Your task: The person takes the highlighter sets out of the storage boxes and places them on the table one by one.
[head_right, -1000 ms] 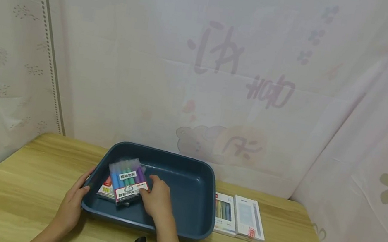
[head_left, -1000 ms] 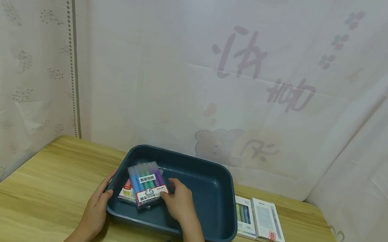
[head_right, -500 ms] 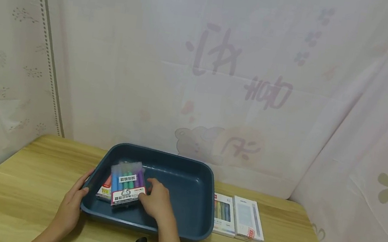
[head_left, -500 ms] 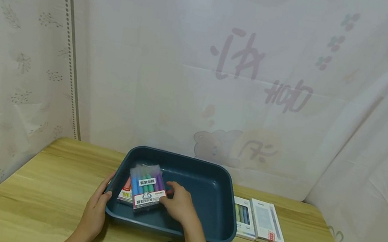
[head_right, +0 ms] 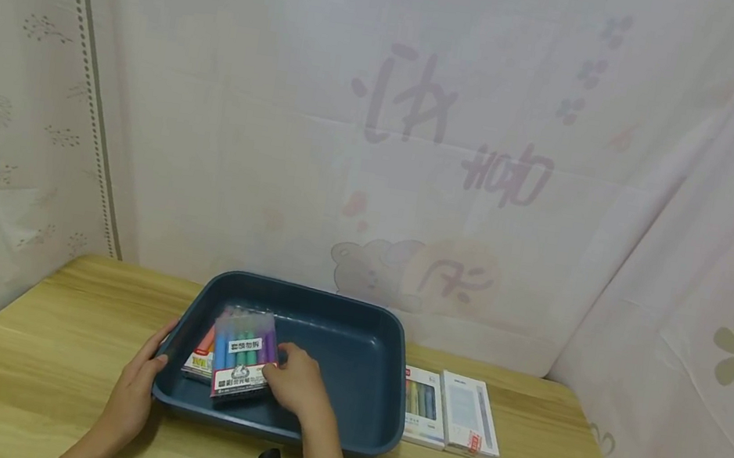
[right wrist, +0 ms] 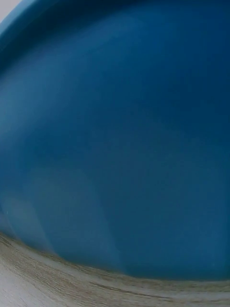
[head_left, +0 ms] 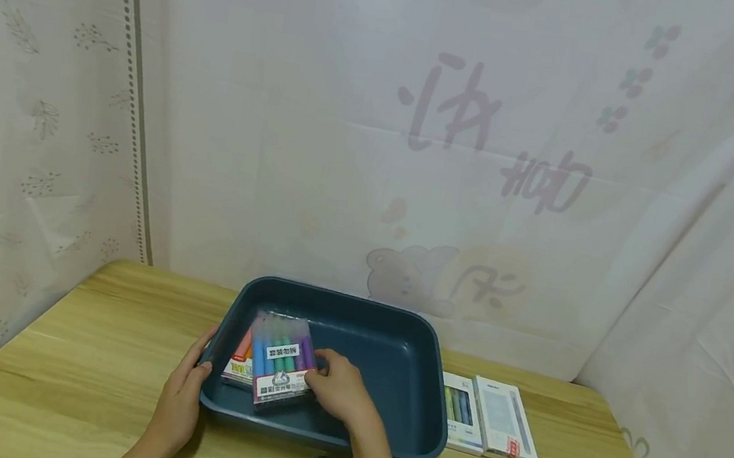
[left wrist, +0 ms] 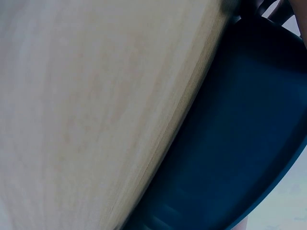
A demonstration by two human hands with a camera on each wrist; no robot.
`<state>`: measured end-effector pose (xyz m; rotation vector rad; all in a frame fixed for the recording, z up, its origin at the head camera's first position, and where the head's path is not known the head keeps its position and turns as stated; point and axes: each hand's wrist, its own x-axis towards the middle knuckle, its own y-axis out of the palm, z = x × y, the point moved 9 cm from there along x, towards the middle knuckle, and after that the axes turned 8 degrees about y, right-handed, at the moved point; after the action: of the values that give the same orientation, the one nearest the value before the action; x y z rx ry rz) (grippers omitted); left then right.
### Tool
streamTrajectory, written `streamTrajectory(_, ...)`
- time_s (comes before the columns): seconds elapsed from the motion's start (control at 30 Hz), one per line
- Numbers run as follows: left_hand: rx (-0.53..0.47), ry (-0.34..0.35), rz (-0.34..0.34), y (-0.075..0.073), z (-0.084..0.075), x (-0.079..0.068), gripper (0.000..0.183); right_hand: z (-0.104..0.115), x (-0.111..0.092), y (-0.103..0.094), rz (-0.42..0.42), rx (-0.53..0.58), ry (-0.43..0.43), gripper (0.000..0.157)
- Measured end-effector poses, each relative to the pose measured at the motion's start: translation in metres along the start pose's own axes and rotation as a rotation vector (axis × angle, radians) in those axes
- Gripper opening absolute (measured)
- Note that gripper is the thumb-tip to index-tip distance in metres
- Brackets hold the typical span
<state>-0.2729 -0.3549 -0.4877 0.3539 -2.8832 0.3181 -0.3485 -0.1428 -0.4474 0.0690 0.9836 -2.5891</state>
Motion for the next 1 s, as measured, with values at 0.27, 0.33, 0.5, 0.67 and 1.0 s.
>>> streamTrajectory(0.27,-0.006,0.023,-0.008,-0.001,-0.0009,-0.0013,0.051,-0.002,-0.001,0.0046,0.049,0.051,0.017,0.057)
streamTrajectory(0.33,-0.011,0.024,-0.011,-0.0013,-0.0007,-0.0016,0.051,-0.0024,-0.0013,0.0059,0.058,0.054,0.024,0.056)
streamTrajectory(0.5,-0.012,0.028,-0.019,-0.002,-0.0003,-0.0016,0.051,-0.0034,-0.0016,0.0083,0.07,0.055,0.04,0.058)
streamTrajectory(0.67,-0.008,0.031,-0.024,-0.0024,-0.0004,-0.0016,0.051,-0.0045,-0.0006,0.0093,0.065,0.021,0.048,0.066)
streamTrajectory(1.0,-0.019,0.014,-0.018,-0.0017,-0.0002,-0.0016,0.051,-0.0071,-0.0012,0.0087,0.055,0.013,0.076,0.068)
